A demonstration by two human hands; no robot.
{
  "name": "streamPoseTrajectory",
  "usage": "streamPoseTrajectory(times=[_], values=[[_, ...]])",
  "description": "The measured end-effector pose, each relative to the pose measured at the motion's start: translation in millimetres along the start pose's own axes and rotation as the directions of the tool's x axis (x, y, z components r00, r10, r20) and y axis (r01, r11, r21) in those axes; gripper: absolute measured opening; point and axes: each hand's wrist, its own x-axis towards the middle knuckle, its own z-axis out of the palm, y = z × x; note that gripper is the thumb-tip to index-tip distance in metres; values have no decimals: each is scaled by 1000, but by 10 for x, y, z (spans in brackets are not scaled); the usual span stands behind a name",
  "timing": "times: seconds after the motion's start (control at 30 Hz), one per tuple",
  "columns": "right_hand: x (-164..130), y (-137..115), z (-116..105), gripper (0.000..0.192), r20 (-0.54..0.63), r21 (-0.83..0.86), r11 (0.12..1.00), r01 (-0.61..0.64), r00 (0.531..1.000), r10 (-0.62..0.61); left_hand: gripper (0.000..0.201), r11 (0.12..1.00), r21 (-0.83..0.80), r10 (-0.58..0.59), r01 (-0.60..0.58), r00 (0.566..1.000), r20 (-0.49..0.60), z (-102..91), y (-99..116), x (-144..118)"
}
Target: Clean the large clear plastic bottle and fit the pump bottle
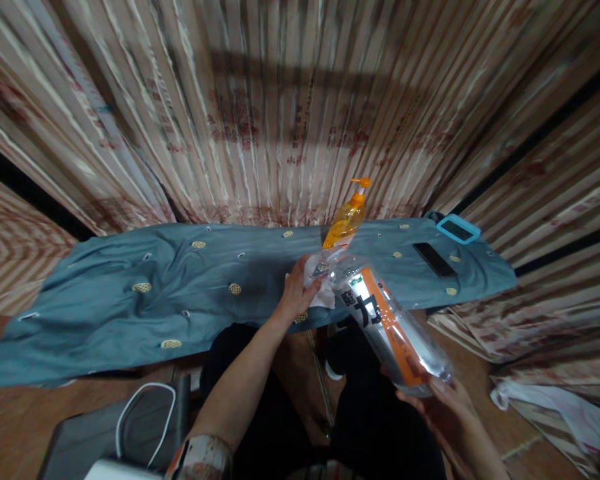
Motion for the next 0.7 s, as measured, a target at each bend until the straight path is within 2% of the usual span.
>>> streamPoseTrajectory(times=[0.2, 0.7], values=[[48, -15, -27, 35, 8, 67, 997, -37, 999, 37, 51, 1000, -14, 3, -3, 1000, -8, 10, 5, -2], [76, 18, -155, 39, -50, 59, 998, -24, 998, 27, 51, 999, -31, -39, 40, 999, 20, -17, 93, 6]])
